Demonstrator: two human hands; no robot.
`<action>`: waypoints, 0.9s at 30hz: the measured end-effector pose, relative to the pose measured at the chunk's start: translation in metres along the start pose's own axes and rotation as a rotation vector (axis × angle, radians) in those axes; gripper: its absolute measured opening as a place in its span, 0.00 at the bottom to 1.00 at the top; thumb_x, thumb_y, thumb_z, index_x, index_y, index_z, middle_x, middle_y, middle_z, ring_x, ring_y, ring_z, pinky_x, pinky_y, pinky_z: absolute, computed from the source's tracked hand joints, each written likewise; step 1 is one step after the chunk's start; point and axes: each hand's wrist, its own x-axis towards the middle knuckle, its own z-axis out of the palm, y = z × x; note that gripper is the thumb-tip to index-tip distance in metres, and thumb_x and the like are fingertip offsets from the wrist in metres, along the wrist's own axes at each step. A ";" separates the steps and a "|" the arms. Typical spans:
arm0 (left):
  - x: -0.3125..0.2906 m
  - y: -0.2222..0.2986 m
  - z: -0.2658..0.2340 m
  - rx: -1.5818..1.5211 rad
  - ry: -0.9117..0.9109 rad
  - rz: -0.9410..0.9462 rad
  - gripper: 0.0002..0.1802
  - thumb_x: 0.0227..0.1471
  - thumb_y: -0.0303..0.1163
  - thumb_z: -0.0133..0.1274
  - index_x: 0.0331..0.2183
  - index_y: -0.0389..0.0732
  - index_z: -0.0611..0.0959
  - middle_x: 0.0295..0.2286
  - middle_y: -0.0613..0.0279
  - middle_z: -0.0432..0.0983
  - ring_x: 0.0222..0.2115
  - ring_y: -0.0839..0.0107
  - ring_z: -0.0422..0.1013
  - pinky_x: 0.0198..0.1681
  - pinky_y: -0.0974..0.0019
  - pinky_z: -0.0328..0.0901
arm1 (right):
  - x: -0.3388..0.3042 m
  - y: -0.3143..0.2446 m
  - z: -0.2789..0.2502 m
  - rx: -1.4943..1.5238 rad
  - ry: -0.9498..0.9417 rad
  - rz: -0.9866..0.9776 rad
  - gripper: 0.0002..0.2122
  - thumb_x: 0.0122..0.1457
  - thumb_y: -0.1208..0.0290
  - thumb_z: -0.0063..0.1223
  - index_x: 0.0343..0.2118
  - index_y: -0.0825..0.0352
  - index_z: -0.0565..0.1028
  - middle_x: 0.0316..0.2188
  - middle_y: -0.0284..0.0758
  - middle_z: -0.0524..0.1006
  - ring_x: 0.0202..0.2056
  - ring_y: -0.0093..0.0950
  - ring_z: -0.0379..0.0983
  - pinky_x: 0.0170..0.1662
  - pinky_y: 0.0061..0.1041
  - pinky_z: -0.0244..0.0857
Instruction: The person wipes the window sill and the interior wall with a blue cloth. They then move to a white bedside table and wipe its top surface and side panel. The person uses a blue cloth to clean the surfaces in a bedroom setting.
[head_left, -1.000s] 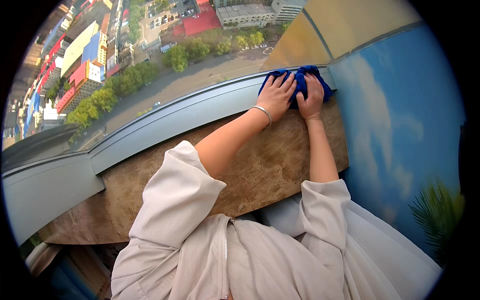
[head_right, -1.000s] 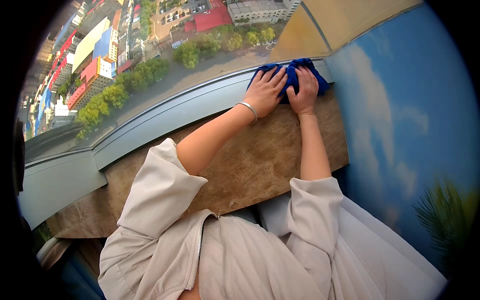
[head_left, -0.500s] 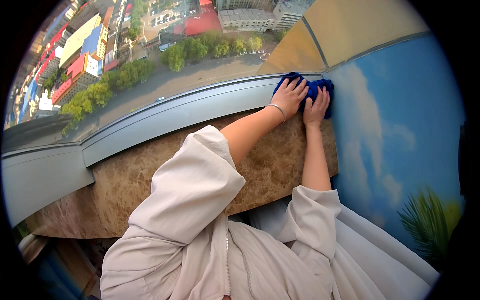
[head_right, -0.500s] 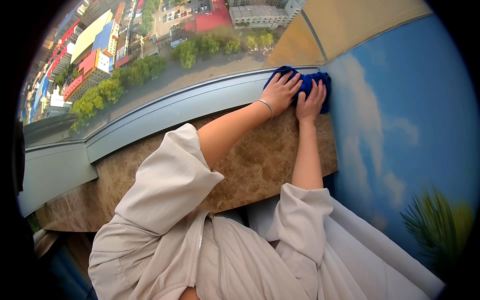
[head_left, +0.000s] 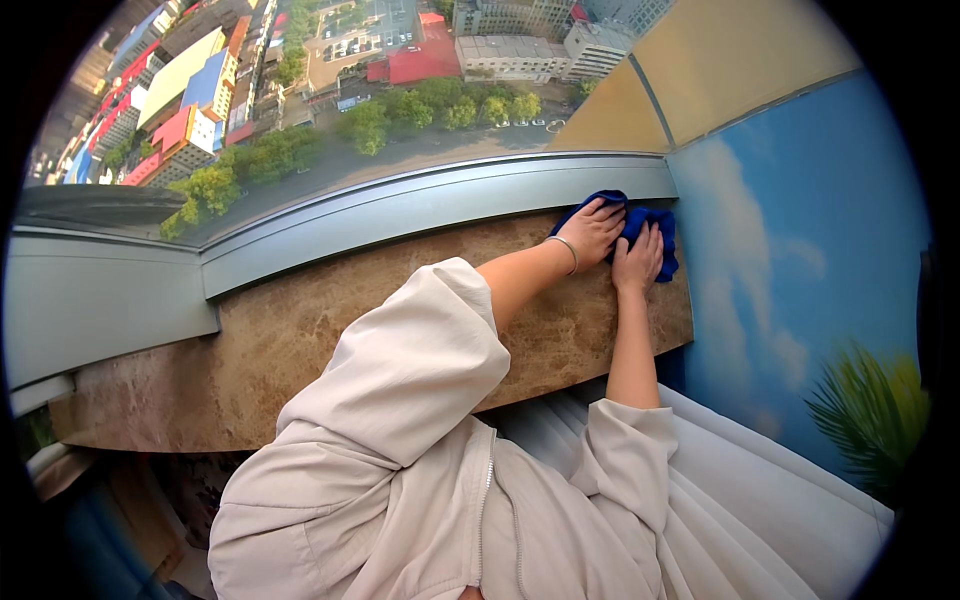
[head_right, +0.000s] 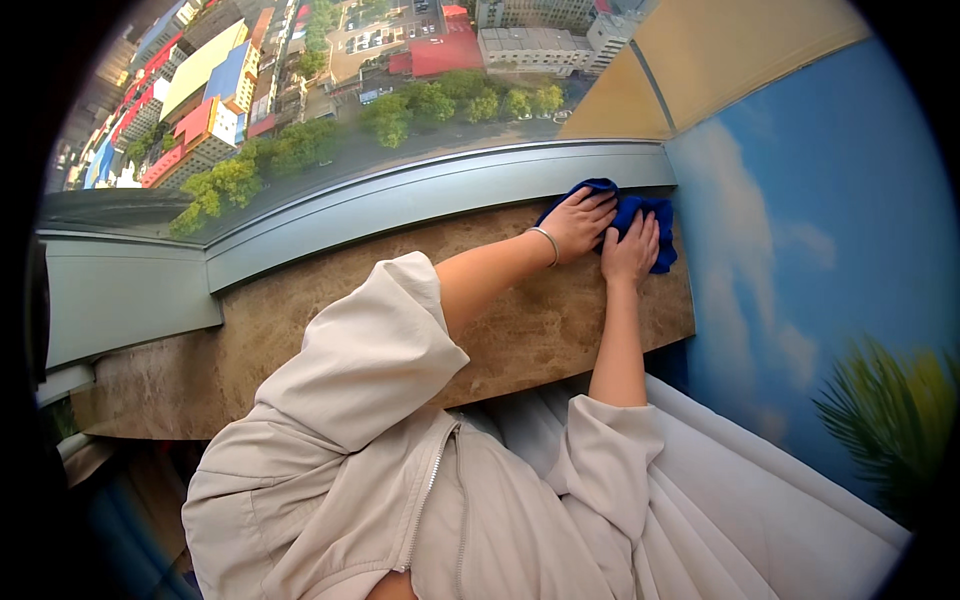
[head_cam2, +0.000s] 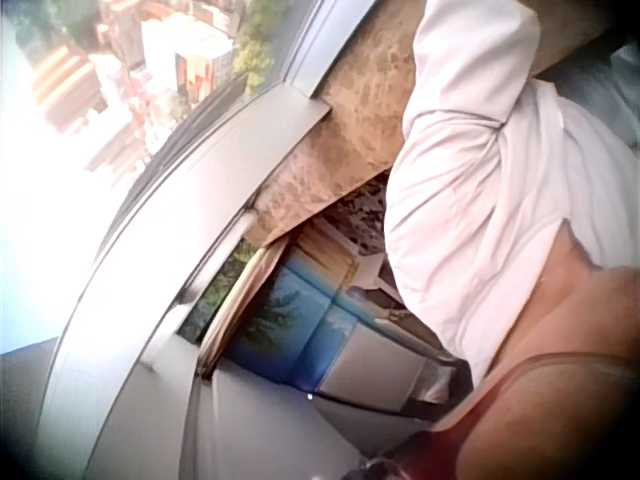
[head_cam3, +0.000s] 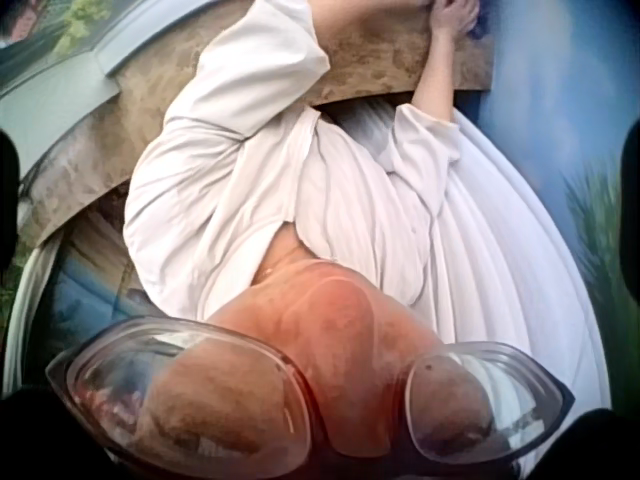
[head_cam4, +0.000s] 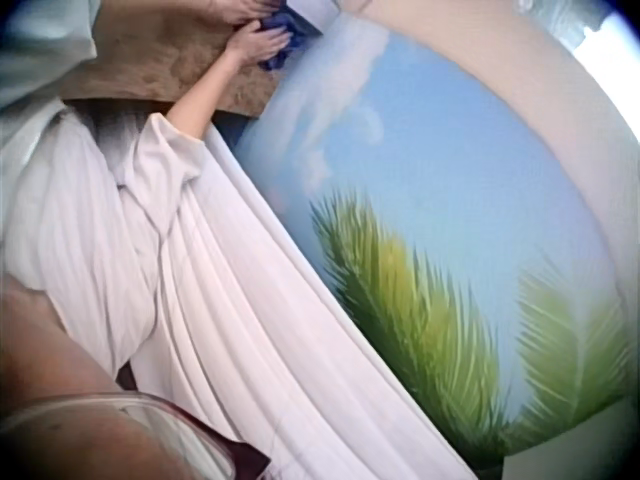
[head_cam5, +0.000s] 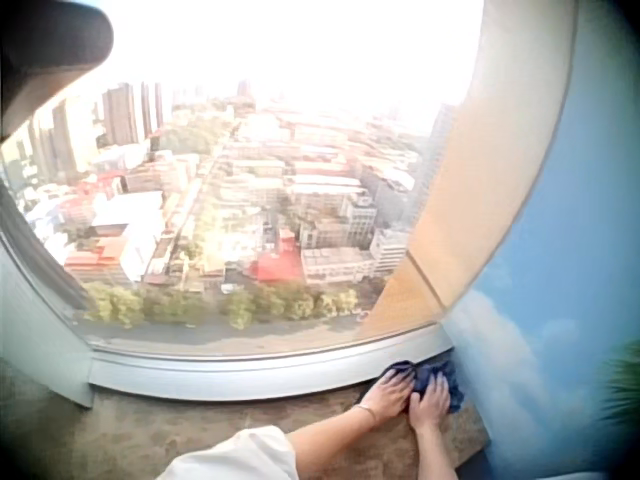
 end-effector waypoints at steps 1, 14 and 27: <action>-0.009 0.000 0.001 -0.157 -0.013 -0.062 0.26 0.51 0.39 0.44 0.52 0.39 0.69 0.54 0.58 0.60 0.58 0.64 0.51 0.60 0.55 0.43 | -0.003 -0.003 -0.001 0.019 0.014 -0.034 0.28 0.52 0.58 0.45 0.55 0.66 0.62 0.58 0.42 0.58 0.59 0.38 0.51 0.59 0.37 0.46; -0.034 0.023 -0.006 -0.223 0.009 -0.163 0.28 0.51 0.41 0.44 0.52 0.38 0.68 0.56 0.52 0.56 0.58 0.58 0.50 0.59 0.51 0.44 | -0.012 -0.008 -0.008 0.294 0.049 -0.241 0.22 0.54 0.58 0.41 0.48 0.67 0.67 0.53 0.41 0.64 0.55 0.40 0.57 0.55 0.39 0.51; 0.037 0.046 0.027 -0.229 0.013 -0.276 0.29 0.50 0.43 0.41 0.52 0.40 0.67 0.56 0.53 0.56 0.55 0.57 0.55 0.58 0.51 0.44 | 0.039 0.064 0.006 0.124 -0.006 -0.162 0.26 0.59 0.48 0.35 0.53 0.62 0.64 0.56 0.40 0.61 0.58 0.37 0.54 0.58 0.37 0.48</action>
